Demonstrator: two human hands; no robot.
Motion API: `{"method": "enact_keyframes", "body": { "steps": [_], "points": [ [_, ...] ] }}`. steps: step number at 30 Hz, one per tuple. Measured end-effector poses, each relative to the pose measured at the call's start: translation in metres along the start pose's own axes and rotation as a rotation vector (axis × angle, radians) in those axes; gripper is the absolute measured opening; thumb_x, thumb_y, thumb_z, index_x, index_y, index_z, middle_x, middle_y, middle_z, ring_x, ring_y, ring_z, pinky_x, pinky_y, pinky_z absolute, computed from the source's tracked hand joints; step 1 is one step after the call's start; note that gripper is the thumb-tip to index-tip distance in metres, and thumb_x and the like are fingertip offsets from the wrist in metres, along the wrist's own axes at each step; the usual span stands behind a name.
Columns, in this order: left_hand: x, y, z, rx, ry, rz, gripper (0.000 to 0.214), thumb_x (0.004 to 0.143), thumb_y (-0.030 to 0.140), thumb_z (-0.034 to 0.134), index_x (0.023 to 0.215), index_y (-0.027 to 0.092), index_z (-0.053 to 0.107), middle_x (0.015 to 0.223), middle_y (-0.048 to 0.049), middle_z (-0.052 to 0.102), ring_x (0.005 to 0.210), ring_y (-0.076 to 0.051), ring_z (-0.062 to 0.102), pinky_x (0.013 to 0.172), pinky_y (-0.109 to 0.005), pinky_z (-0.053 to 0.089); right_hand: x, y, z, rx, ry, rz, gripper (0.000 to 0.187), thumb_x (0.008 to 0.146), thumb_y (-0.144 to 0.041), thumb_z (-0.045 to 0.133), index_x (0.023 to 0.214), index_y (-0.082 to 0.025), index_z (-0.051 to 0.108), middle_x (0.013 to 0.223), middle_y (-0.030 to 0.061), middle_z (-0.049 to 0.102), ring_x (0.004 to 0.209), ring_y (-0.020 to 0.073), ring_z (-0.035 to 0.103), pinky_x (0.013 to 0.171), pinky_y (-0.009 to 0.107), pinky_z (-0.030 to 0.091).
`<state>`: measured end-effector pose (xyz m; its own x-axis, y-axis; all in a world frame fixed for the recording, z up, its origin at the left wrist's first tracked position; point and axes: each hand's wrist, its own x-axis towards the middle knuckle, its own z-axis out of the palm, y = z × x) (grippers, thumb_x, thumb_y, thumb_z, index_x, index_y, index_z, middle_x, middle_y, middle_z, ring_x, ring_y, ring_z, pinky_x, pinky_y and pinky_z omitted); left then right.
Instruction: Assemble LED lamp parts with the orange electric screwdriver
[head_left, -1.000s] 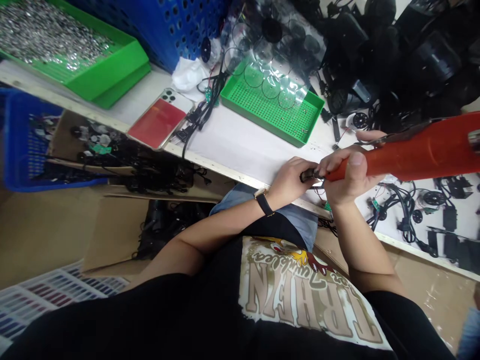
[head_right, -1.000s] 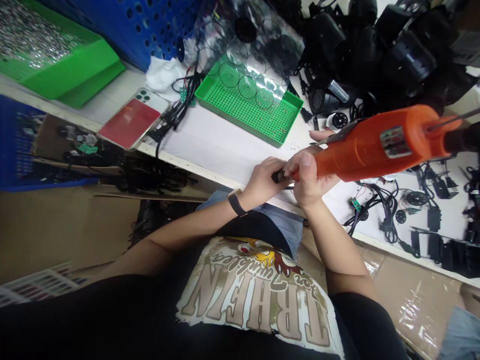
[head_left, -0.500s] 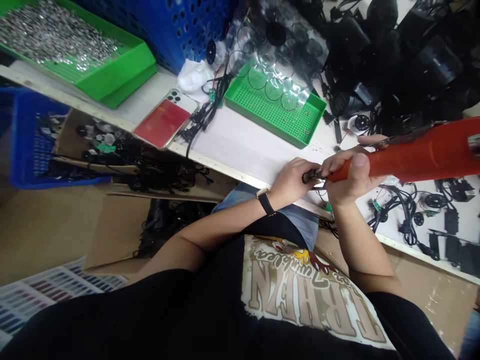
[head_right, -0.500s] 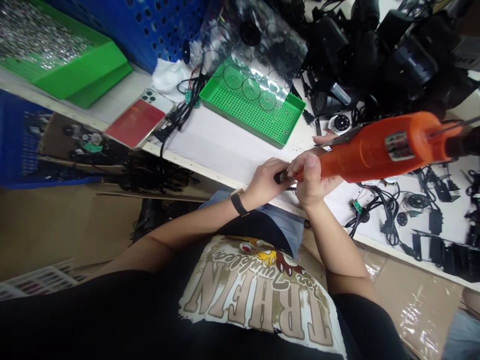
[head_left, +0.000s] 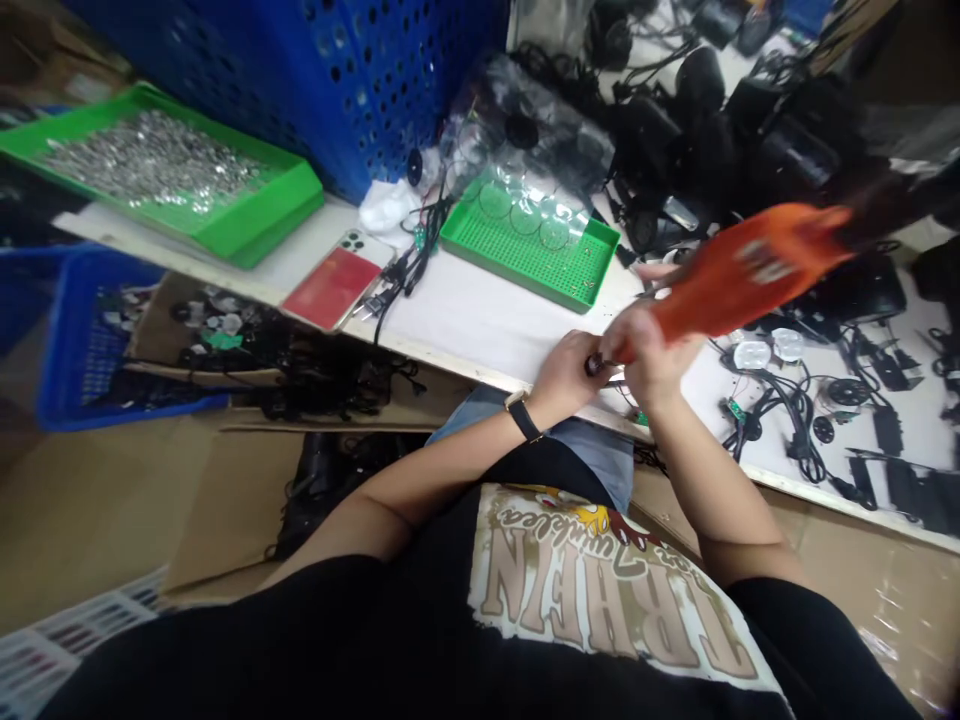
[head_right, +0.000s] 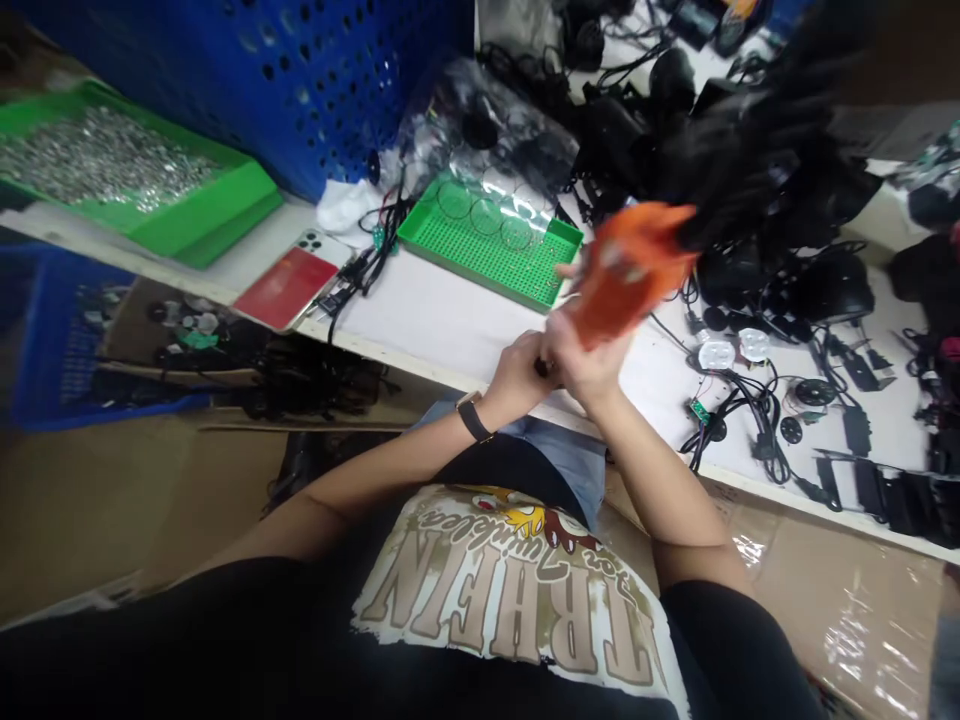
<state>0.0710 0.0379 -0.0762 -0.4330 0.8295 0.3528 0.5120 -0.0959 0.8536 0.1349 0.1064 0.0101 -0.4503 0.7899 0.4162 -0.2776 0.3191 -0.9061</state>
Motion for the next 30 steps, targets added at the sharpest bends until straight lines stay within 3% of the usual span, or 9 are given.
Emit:
{"method": "enact_keyframes", "body": {
  "steps": [2,5,11,16,19,22,25,28,30],
  "points": [
    [-0.002,0.003,-0.005,-0.017,0.007,0.053,0.024,0.082,0.016,0.083,0.102,0.020,0.071,0.095,-0.0036,0.075,0.096,-0.022,0.069,0.088,-0.036,0.055,0.006,-0.011,-0.010,0.112,0.150,-0.138,0.032,0.087,-0.046,0.067,0.114,-0.029,0.064,0.051,-0.0106,0.049,0.032,0.0101,0.042,0.033,0.025,0.036],
    [-0.005,0.005,-0.009,-0.037,0.039,0.087,0.030,0.081,0.017,0.085,0.108,0.020,0.072,0.102,-0.0045,0.077,0.099,-0.022,0.069,0.091,-0.038,0.056,0.011,-0.017,-0.028,0.104,0.316,-0.293,0.021,0.091,-0.045,0.064,0.107,-0.031,0.067,0.051,-0.0095,0.044,0.032,0.0096,0.040,0.033,0.025,0.033],
    [-0.005,0.007,-0.010,-0.009,0.034,0.043,0.031,0.079,0.015,0.085,0.107,0.021,0.072,0.103,-0.0042,0.076,0.101,-0.021,0.070,0.092,-0.038,0.057,0.013,0.003,-0.043,0.016,0.352,-0.227,0.028,0.088,-0.051,0.069,0.107,-0.030,0.064,0.051,-0.0107,0.048,0.034,0.0100,0.042,0.037,0.026,0.035],
    [-0.002,0.014,-0.017,-0.009,-0.054,-0.013,0.026,0.084,0.014,0.079,0.107,0.022,0.071,0.107,-0.0044,0.075,0.105,-0.021,0.069,0.096,-0.040,0.057,0.055,0.037,-0.055,-0.044,0.497,-0.268,0.040,0.083,-0.063,0.070,0.102,-0.028,0.061,0.050,-0.0118,0.043,0.035,0.0096,0.042,0.039,0.025,0.033],
    [0.002,0.017,-0.024,-0.024,-0.137,-0.065,0.036,0.080,0.015,0.082,0.112,0.022,0.067,0.112,-0.0057,0.074,0.110,-0.023,0.069,0.101,-0.044,0.056,0.080,0.059,-0.064,-0.016,0.487,-0.228,0.048,0.078,-0.069,0.072,0.098,-0.027,0.058,0.052,-0.0117,0.045,0.035,0.0090,0.042,0.037,0.024,0.033],
    [0.004,0.021,-0.033,-0.108,-0.201,-0.118,0.052,0.077,0.027,0.088,0.122,0.020,0.063,0.122,-0.0101,0.073,0.117,-0.026,0.068,0.109,-0.046,0.053,0.086,0.074,-0.069,0.002,0.389,-0.140,0.048,0.077,-0.068,0.073,0.095,-0.026,0.058,0.049,-0.0122,0.047,0.033,0.0090,0.042,0.035,0.024,0.032],
    [0.010,0.024,-0.042,-0.158,-0.215,-0.153,0.040,0.087,0.035,0.079,0.121,0.020,0.063,0.126,-0.0116,0.072,0.120,-0.025,0.069,0.110,-0.044,0.053,0.081,0.076,-0.068,0.018,0.315,-0.097,0.045,0.079,-0.064,0.074,0.096,-0.025,0.059,0.048,-0.0119,0.049,0.034,0.0091,0.045,0.036,0.023,0.036],
    [0.029,0.026,-0.040,-0.092,-0.249,-0.081,0.030,0.096,0.035,0.068,0.122,0.021,0.064,0.126,-0.0108,0.072,0.121,-0.024,0.068,0.110,-0.042,0.053,0.087,0.069,-0.063,0.062,0.322,-0.137,0.042,0.081,-0.061,0.073,0.098,-0.026,0.059,0.050,-0.0121,0.049,0.035,0.0085,0.045,0.036,0.022,0.037],
    [0.051,0.024,-0.029,0.014,-0.348,0.021,0.032,0.099,0.036,0.064,0.126,0.020,0.063,0.131,-0.0125,0.070,0.126,-0.025,0.065,0.112,-0.044,0.050,0.098,0.062,-0.062,0.083,0.350,-0.197,0.039,0.082,-0.059,0.073,0.098,-0.026,0.059,0.052,-0.0123,0.049,0.036,0.0079,0.045,0.037,0.022,0.037]
  ]
}}
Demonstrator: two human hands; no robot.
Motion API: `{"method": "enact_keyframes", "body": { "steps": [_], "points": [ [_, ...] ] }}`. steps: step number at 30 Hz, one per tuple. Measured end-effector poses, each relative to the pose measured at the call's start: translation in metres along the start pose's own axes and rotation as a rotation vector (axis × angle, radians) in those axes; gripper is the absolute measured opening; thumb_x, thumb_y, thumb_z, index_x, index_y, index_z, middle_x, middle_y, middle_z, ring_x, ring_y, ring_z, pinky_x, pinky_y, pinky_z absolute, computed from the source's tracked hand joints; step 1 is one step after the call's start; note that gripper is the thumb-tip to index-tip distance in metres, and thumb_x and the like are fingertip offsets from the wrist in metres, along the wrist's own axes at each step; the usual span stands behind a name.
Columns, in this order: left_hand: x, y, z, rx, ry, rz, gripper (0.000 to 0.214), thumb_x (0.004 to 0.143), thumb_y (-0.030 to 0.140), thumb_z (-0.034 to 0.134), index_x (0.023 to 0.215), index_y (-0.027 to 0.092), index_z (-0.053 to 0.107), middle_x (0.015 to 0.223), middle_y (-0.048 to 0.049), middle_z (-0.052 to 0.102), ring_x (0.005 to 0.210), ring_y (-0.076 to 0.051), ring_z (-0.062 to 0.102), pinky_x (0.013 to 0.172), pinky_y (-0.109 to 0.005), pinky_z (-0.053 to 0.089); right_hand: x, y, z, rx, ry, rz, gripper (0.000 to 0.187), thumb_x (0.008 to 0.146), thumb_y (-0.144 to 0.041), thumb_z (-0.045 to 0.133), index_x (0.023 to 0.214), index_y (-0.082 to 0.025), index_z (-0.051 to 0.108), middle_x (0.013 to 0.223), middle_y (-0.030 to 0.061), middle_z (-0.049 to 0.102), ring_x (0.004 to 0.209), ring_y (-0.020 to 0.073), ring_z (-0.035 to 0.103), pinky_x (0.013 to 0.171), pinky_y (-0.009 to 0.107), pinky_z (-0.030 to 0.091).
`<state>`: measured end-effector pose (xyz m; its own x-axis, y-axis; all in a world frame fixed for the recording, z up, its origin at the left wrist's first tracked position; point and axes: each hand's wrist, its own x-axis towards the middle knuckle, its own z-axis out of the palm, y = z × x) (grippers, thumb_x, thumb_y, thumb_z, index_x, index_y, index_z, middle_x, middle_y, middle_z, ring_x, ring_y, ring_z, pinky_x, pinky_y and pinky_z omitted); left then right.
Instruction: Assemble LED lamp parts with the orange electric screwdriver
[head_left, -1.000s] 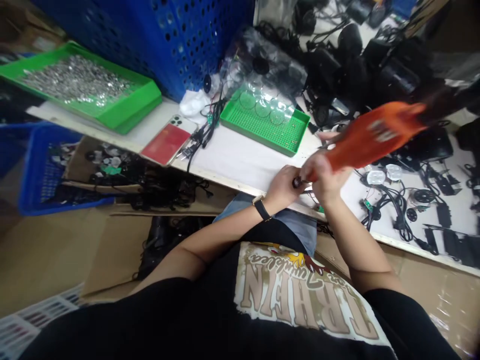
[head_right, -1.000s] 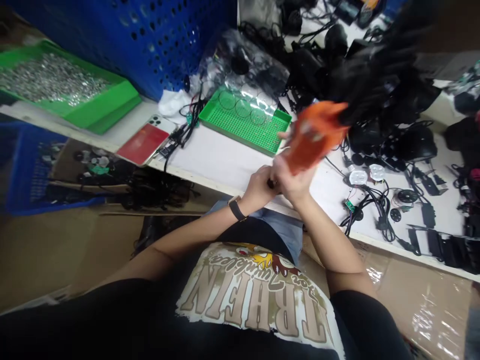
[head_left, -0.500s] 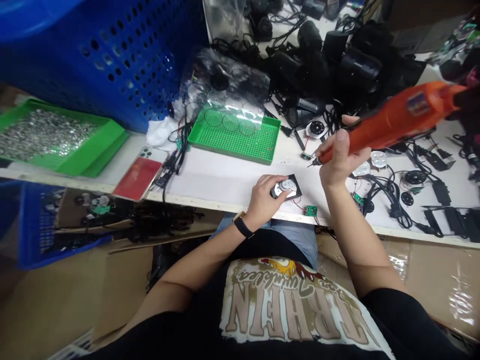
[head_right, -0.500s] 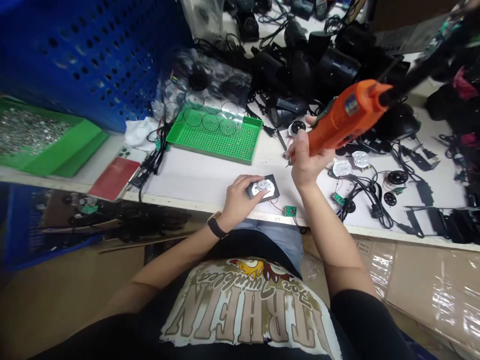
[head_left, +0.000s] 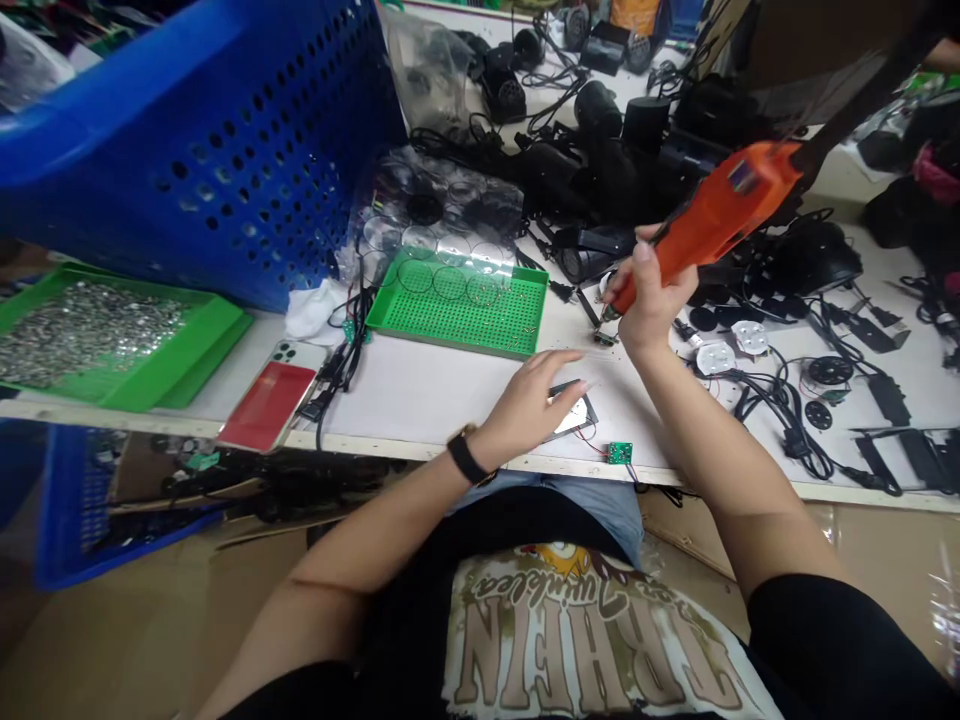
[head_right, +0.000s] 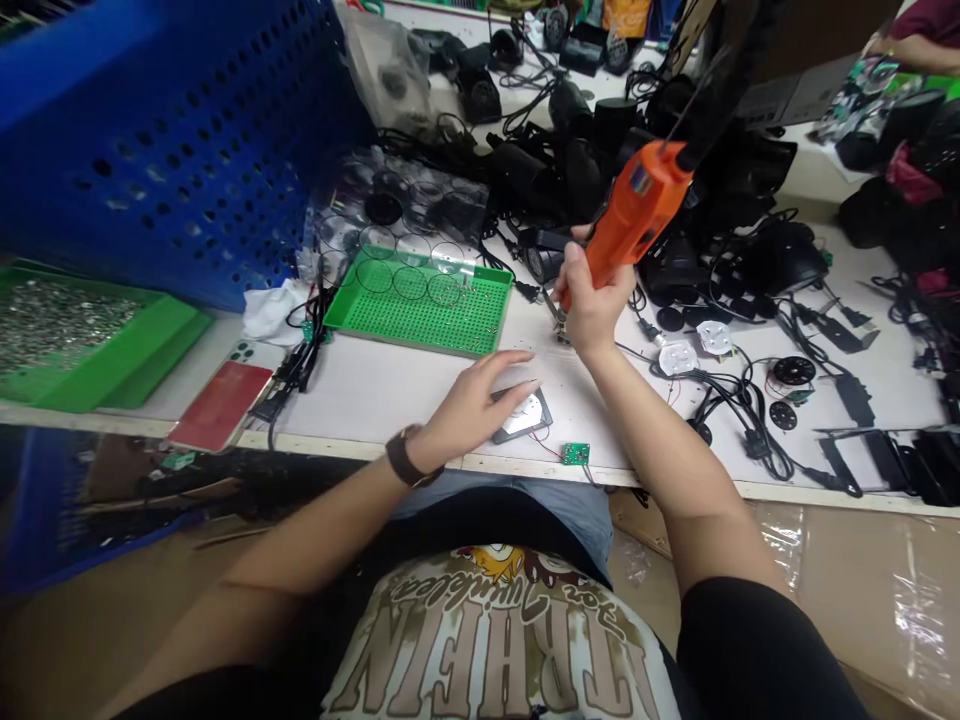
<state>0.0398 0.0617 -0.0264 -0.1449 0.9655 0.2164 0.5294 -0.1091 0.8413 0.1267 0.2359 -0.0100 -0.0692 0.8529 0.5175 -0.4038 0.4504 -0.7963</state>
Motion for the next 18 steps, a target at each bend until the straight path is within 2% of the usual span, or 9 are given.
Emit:
{"method": "enact_keyframes", "body": {
  "steps": [3,6,9,11,13,18],
  "points": [
    [0.041,-0.006,0.014,0.170,-0.203,0.075,0.039,0.099,0.040,0.062,0.127,0.013,0.063,0.134,-0.0185,0.067,0.131,-0.031,0.062,0.114,-0.049,0.048,0.016,-0.005,0.001,0.007,0.041,-0.063,0.036,0.083,-0.056,0.074,0.099,-0.027,0.059,0.054,-0.0122,0.048,0.037,0.0073,0.045,0.038,0.021,0.039],
    [0.065,-0.011,0.033,0.236,-0.354,0.123,0.035,0.098,0.042,0.063,0.117,0.012,0.066,0.126,-0.0186,0.069,0.124,-0.031,0.065,0.109,-0.048,0.051,0.021,-0.006,-0.006,-0.013,0.068,-0.069,0.034,0.084,-0.054,0.073,0.098,-0.026,0.060,0.053,-0.0122,0.047,0.036,0.0072,0.044,0.037,0.021,0.038],
    [0.068,-0.011,0.047,0.263,-0.444,0.151,0.038,0.098,0.046,0.061,0.115,0.012,0.066,0.139,-0.0214,0.063,0.131,-0.033,0.060,0.110,-0.049,0.049,0.015,-0.001,-0.015,-0.025,0.074,-0.049,0.036,0.083,-0.056,0.073,0.098,-0.026,0.059,0.051,-0.0123,0.047,0.035,0.0072,0.044,0.036,0.020,0.037],
    [0.065,-0.011,0.051,0.286,-0.488,0.150,0.043,0.098,0.050,0.060,0.118,0.012,0.065,0.151,-0.0233,0.053,0.140,-0.036,0.053,0.115,-0.051,0.044,0.009,0.005,-0.018,-0.025,0.057,-0.015,0.039,0.081,-0.057,0.074,0.097,-0.026,0.059,0.051,-0.0122,0.049,0.035,0.0076,0.045,0.036,0.021,0.038],
    [0.063,-0.010,0.053,0.300,-0.513,0.156,0.045,0.097,0.051,0.061,0.120,0.013,0.065,0.155,-0.0228,0.049,0.144,-0.036,0.049,0.116,-0.052,0.042,0.004,0.012,-0.021,-0.033,0.028,0.028,0.042,0.079,-0.059,0.076,0.097,-0.025,0.058,0.050,-0.0120,0.051,0.034,0.0081,0.046,0.036,0.021,0.038],
    [0.067,-0.007,0.049,0.293,-0.510,0.175,0.043,0.094,0.051,0.065,0.115,0.014,0.068,0.140,-0.0210,0.063,0.132,-0.035,0.059,0.109,-0.050,0.047,-0.002,0.026,-0.024,-0.108,-0.019,0.124,0.047,0.076,-0.062,0.076,0.097,-0.024,0.058,0.049,-0.0116,0.053,0.034,0.0091,0.047,0.035,0.023,0.036]
  ]
}}
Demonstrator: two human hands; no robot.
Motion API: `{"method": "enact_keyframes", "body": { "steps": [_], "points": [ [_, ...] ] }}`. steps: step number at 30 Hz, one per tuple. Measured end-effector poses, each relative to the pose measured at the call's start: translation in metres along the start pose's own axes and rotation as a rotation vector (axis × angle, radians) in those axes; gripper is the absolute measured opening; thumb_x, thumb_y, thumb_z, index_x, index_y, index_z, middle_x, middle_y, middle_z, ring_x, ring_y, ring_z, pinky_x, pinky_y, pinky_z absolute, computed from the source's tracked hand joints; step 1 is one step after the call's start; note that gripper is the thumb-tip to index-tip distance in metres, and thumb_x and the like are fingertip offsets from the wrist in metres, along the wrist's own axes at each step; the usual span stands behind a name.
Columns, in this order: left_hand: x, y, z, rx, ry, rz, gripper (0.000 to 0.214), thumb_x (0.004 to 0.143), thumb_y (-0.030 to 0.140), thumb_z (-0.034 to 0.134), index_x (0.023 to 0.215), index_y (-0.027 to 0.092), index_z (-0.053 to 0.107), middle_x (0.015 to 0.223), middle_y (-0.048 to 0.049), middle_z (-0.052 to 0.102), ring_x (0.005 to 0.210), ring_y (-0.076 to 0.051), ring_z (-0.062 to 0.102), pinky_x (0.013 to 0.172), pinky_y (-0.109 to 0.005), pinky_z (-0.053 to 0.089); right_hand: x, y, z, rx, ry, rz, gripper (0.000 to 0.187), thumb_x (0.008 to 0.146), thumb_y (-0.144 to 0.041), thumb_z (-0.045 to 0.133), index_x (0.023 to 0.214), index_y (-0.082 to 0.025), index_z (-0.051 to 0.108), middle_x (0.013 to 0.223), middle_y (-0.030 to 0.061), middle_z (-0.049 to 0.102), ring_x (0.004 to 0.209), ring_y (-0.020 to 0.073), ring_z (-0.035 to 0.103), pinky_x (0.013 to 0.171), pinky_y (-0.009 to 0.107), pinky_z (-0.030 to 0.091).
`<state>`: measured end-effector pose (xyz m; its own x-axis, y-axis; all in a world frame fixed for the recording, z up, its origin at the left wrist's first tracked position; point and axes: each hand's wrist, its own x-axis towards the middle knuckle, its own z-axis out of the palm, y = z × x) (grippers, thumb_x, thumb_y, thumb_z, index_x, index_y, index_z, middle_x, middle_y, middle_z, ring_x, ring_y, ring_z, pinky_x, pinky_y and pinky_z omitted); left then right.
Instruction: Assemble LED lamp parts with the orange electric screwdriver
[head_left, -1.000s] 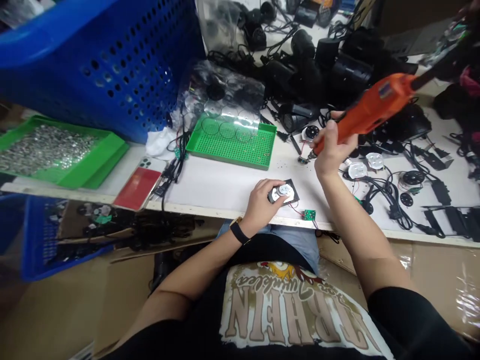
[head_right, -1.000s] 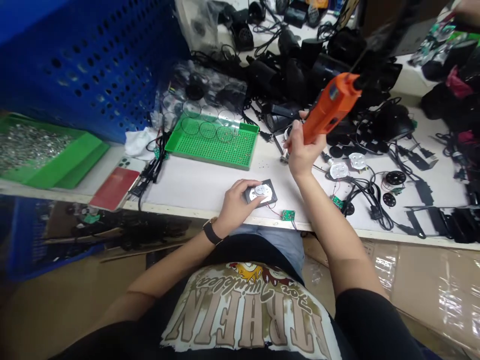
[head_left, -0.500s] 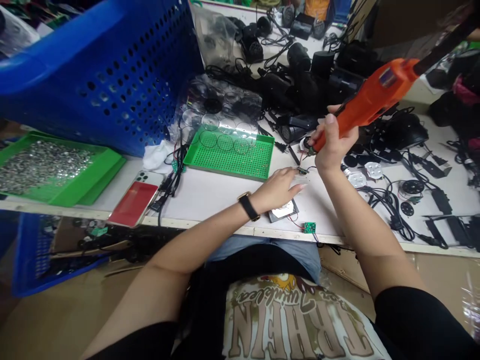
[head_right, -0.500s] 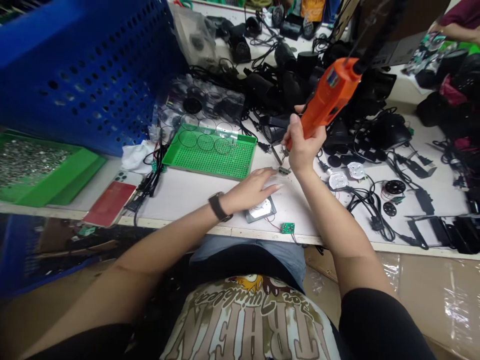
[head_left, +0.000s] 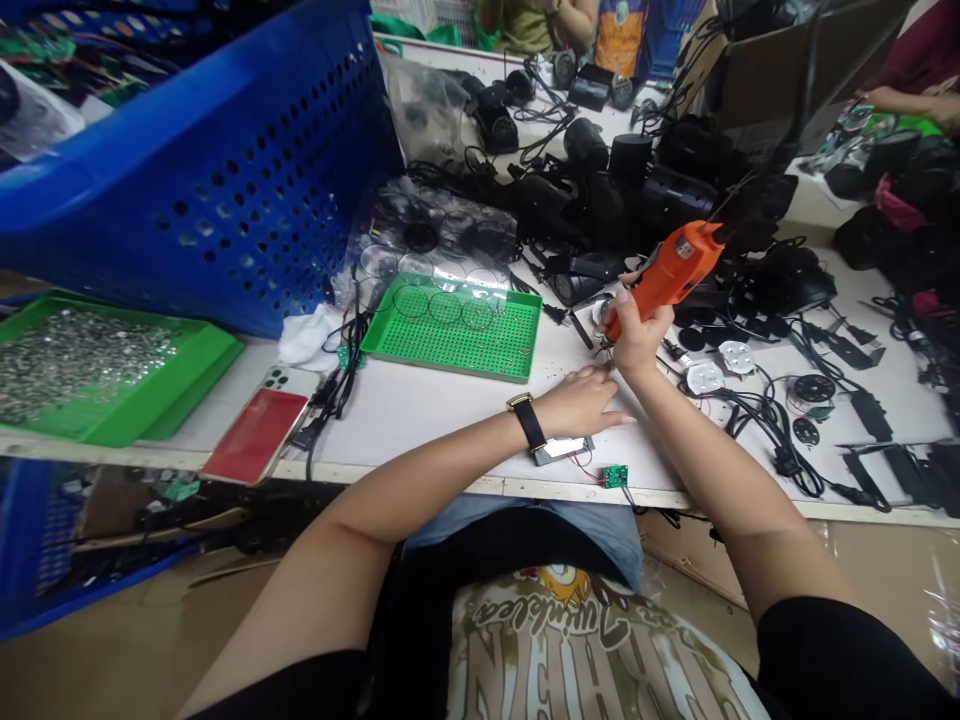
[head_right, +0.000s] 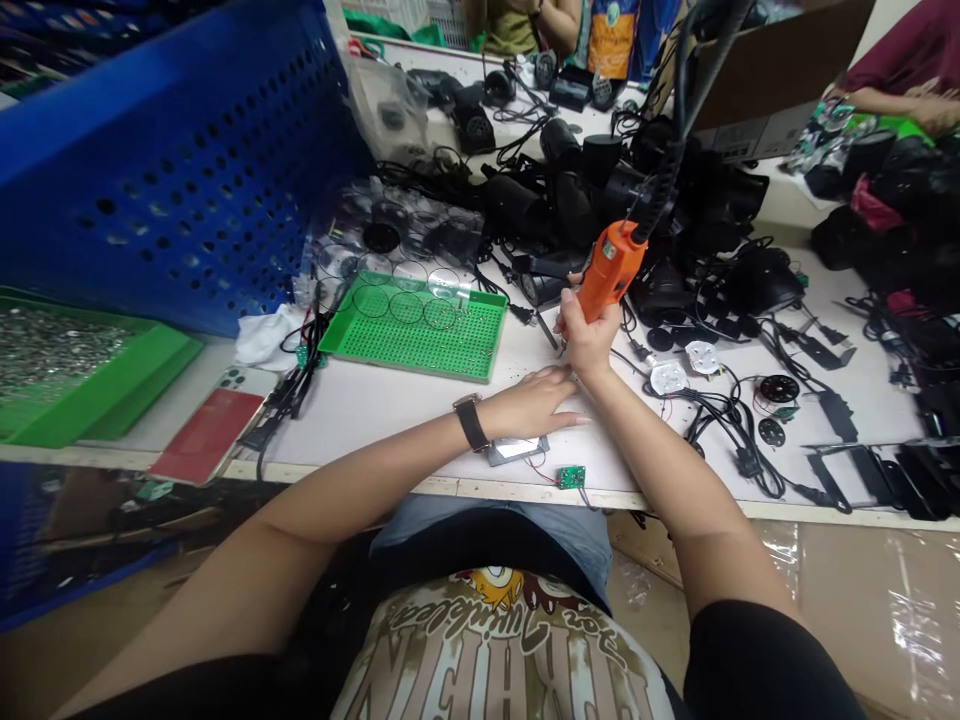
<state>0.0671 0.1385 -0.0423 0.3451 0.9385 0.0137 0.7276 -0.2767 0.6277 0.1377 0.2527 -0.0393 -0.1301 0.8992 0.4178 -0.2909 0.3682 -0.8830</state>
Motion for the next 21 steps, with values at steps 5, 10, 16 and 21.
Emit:
{"method": "enact_keyframes", "body": {
  "steps": [5,10,16,21],
  "points": [
    [-0.011,-0.010,-0.026,-0.155,0.084,-0.070,0.018,0.094,0.035,0.068,0.087,0.019,0.070,0.094,-0.0077,0.076,0.088,-0.024,0.071,0.081,-0.036,0.055,-0.001,-0.022,0.005,0.096,0.025,-0.019,0.043,0.078,-0.057,0.077,0.098,-0.023,0.057,0.049,-0.0115,0.054,0.035,0.0093,0.047,0.037,0.023,0.038],
    [-0.041,-0.008,-0.044,-0.145,0.413,-0.174,0.021,0.086,0.032,0.079,0.098,0.018,0.069,0.100,-0.0071,0.074,0.090,-0.022,0.068,0.082,-0.036,0.054,-0.018,-0.078,0.019,0.189,0.033,-0.062,0.031,0.085,-0.052,0.070,0.095,-0.024,0.060,0.050,-0.0105,0.052,0.035,0.0096,0.046,0.038,0.024,0.039],
    [-0.071,0.018,-0.029,-0.215,0.505,-0.070,0.011,0.094,0.023,0.071,0.084,0.020,0.072,0.087,-0.0031,0.074,0.089,-0.020,0.067,0.087,-0.036,0.051,-0.051,-0.116,0.023,0.162,0.024,-0.084,0.033,0.085,-0.061,0.064,0.099,-0.031,0.060,0.050,-0.0106,0.041,0.033,0.0121,0.041,0.035,0.030,0.037],
    [-0.091,0.027,-0.011,-0.573,0.589,-0.105,0.011,0.094,0.022,0.071,0.083,0.019,0.072,0.085,-0.0016,0.075,0.083,-0.017,0.068,0.079,-0.030,0.053,-0.071,-0.134,0.022,0.144,0.030,-0.133,0.032,0.088,-0.062,0.059,0.100,-0.033,0.060,0.051,-0.0094,0.036,0.031,0.0113,0.037,0.033,0.028,0.031]
  ]
}}
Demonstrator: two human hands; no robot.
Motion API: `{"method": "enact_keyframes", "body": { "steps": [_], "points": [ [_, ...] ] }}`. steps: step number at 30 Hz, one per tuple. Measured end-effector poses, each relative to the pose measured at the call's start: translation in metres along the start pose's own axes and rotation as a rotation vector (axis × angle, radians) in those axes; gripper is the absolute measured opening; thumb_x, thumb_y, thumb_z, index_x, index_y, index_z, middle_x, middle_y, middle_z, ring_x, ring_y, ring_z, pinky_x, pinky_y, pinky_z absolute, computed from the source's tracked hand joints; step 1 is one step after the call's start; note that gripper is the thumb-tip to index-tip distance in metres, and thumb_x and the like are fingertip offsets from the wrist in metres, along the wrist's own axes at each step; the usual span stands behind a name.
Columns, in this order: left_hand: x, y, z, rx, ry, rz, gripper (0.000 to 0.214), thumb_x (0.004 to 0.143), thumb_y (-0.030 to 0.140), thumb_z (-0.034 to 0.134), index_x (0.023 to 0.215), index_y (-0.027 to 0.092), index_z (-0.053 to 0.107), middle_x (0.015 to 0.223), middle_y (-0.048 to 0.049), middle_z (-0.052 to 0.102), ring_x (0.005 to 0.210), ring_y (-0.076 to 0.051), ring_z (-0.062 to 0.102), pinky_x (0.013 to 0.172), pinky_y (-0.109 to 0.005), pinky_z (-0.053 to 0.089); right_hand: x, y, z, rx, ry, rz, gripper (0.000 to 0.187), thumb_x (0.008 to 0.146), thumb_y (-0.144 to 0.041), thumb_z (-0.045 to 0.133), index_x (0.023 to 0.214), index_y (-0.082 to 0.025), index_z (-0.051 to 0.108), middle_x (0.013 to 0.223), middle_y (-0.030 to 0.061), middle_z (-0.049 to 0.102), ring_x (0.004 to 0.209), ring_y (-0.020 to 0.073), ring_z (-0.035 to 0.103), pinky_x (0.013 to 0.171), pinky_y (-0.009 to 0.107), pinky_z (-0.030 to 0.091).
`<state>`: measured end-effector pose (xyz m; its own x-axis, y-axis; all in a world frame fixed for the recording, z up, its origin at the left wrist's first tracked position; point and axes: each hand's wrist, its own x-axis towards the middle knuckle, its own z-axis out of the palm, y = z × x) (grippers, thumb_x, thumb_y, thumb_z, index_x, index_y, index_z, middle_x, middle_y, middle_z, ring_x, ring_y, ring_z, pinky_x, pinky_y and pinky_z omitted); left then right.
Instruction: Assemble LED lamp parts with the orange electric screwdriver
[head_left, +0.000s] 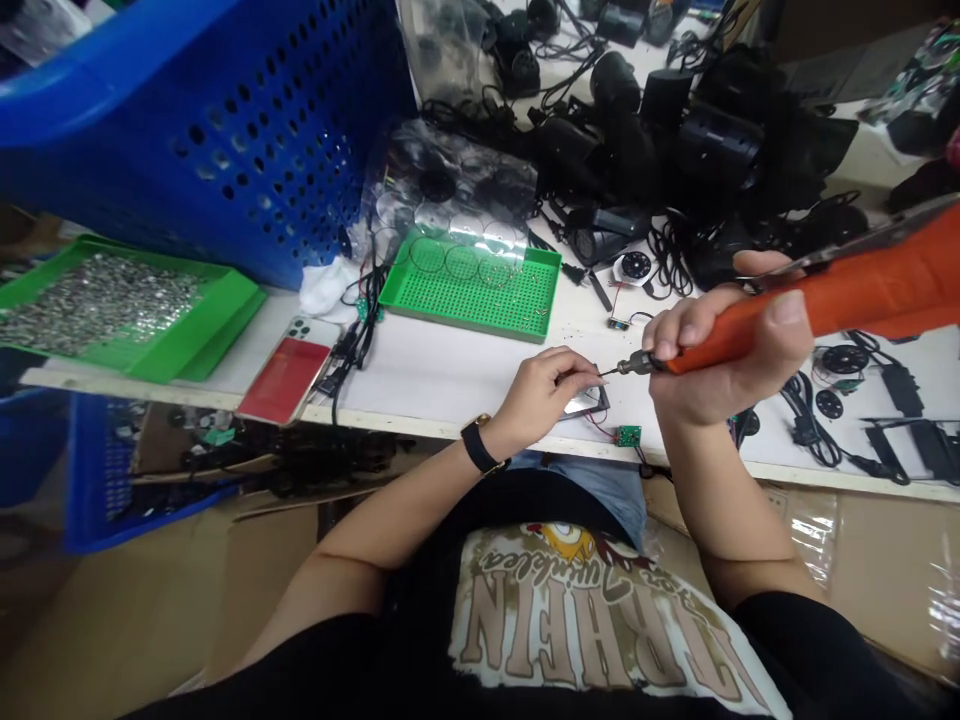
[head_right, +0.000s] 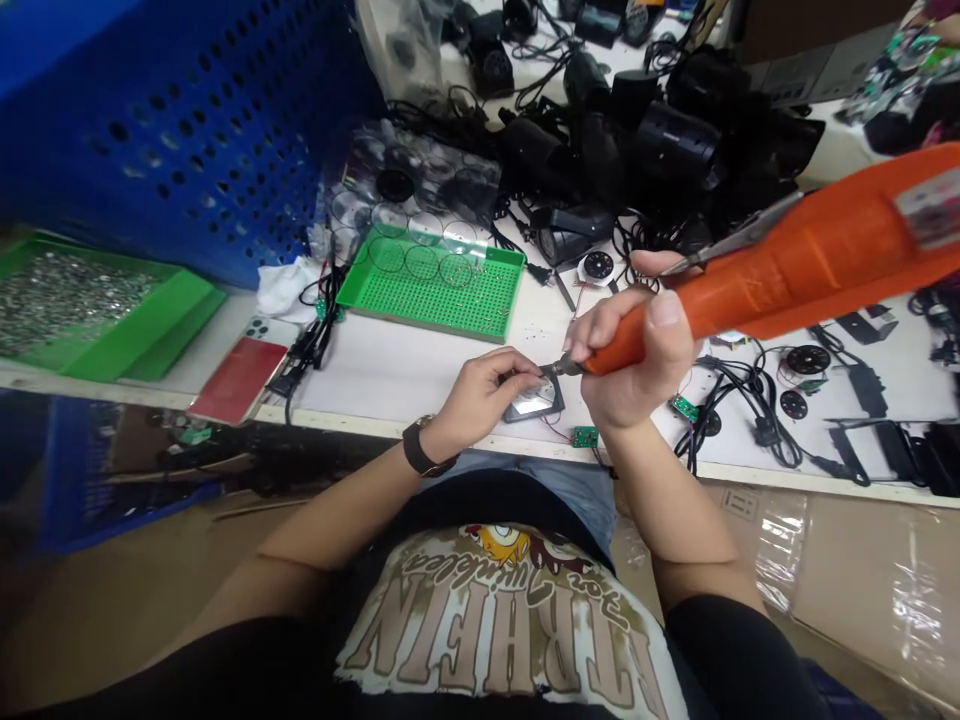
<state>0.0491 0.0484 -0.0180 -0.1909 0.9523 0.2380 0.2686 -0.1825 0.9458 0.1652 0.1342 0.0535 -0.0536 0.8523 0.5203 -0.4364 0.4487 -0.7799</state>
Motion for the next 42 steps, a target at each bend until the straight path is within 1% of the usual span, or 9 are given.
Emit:
{"method": "enact_keyframes", "body": {
  "steps": [7,10,12,14,18,22,26,37,42],
  "points": [
    [-0.023,-0.003,0.008,-0.234,0.013,-0.157,0.015,0.096,0.028,0.067,0.085,0.019,0.072,0.087,-0.0027,0.076,0.084,-0.017,0.070,0.082,-0.031,0.056,-0.017,-0.017,0.008,0.006,-0.021,-0.039,0.028,0.090,-0.059,0.056,0.100,-0.034,0.064,0.051,-0.0087,0.036,0.031,0.0108,0.035,0.034,0.028,0.034],
    [-0.027,-0.002,0.004,-0.090,0.019,-0.064,0.010,0.095,0.030,0.071,0.099,0.022,0.075,0.102,-0.0053,0.077,0.099,-0.020,0.070,0.093,-0.037,0.056,-0.018,-0.018,0.007,0.079,-0.011,-0.032,0.024,0.089,-0.053,0.059,0.097,-0.032,0.068,0.049,-0.0084,0.039,0.031,0.0109,0.037,0.032,0.027,0.034],
    [-0.028,-0.006,0.001,0.097,0.071,0.024,0.026,0.087,0.031,0.080,0.112,0.025,0.074,0.115,-0.0063,0.075,0.115,-0.024,0.066,0.104,-0.042,0.052,-0.018,-0.013,0.004,0.115,0.027,-0.051,0.021,0.088,-0.048,0.062,0.095,-0.030,0.070,0.049,-0.0082,0.042,0.031,0.0104,0.038,0.032,0.027,0.033],
    [-0.027,-0.012,0.000,0.229,0.112,0.069,0.040,0.081,0.030,0.086,0.118,0.025,0.072,0.120,-0.0067,0.074,0.120,-0.026,0.063,0.108,-0.045,0.050,-0.019,-0.005,0.000,0.106,0.070,-0.070,0.018,0.086,-0.045,0.066,0.095,-0.029,0.070,0.049,-0.0080,0.047,0.032,0.0104,0.040,0.032,0.027,0.035],
    [-0.028,-0.027,0.008,0.264,0.134,0.067,0.032,0.083,0.023,0.084,0.112,0.020,0.071,0.110,-0.0062,0.076,0.109,-0.023,0.069,0.100,-0.042,0.055,-0.025,0.015,-0.008,0.013,0.041,-0.003,0.022,0.083,-0.045,0.074,0.097,-0.028,0.068,0.052,-0.0082,0.054,0.035,0.0111,0.046,0.036,0.027,0.040],
    [-0.031,-0.034,0.016,0.216,0.196,0.032,0.026,0.085,0.016,0.080,0.109,0.022,0.073,0.108,-0.0053,0.077,0.104,-0.021,0.072,0.096,-0.039,0.058,-0.030,0.028,-0.011,0.001,-0.030,0.025,0.025,0.085,-0.048,0.073,0.090,-0.026,0.063,0.052,-0.0090,0.054,0.037,0.0096,0.049,0.037,0.024,0.042],
    [-0.033,-0.036,0.018,0.205,0.217,0.057,0.025,0.086,0.018,0.080,0.109,0.022,0.074,0.108,-0.0059,0.078,0.106,-0.022,0.073,0.098,-0.041,0.059,-0.032,0.032,-0.012,0.008,-0.090,0.057,0.027,0.085,-0.048,0.074,0.084,-0.024,0.061,0.054,-0.0088,0.054,0.038,0.0084,0.050,0.038,0.022,0.042],
    [-0.034,-0.035,0.018,0.220,0.245,0.140,0.026,0.086,0.018,0.080,0.110,0.021,0.072,0.107,-0.0058,0.078,0.106,-0.021,0.073,0.097,-0.038,0.060,-0.035,0.037,-0.011,-0.081,-0.191,0.132,0.032,0.085,-0.053,0.073,0.092,-0.025,0.059,0.056,-0.0083,0.051,0.038,0.0086,0.049,0.037,0.023,0.042],
    [-0.035,-0.036,0.019,0.231,0.264,0.165,0.022,0.088,0.018,0.078,0.109,0.020,0.071,0.105,-0.0062,0.078,0.106,-0.021,0.073,0.097,-0.038,0.060,-0.034,0.049,-0.015,-0.158,-0.281,0.191,0.039,0.081,-0.063,0.073,0.092,-0.028,0.059,0.053,-0.0078,0.053,0.047,0.0123,0.055,0.047,0.027,0.049]
  ]
}}
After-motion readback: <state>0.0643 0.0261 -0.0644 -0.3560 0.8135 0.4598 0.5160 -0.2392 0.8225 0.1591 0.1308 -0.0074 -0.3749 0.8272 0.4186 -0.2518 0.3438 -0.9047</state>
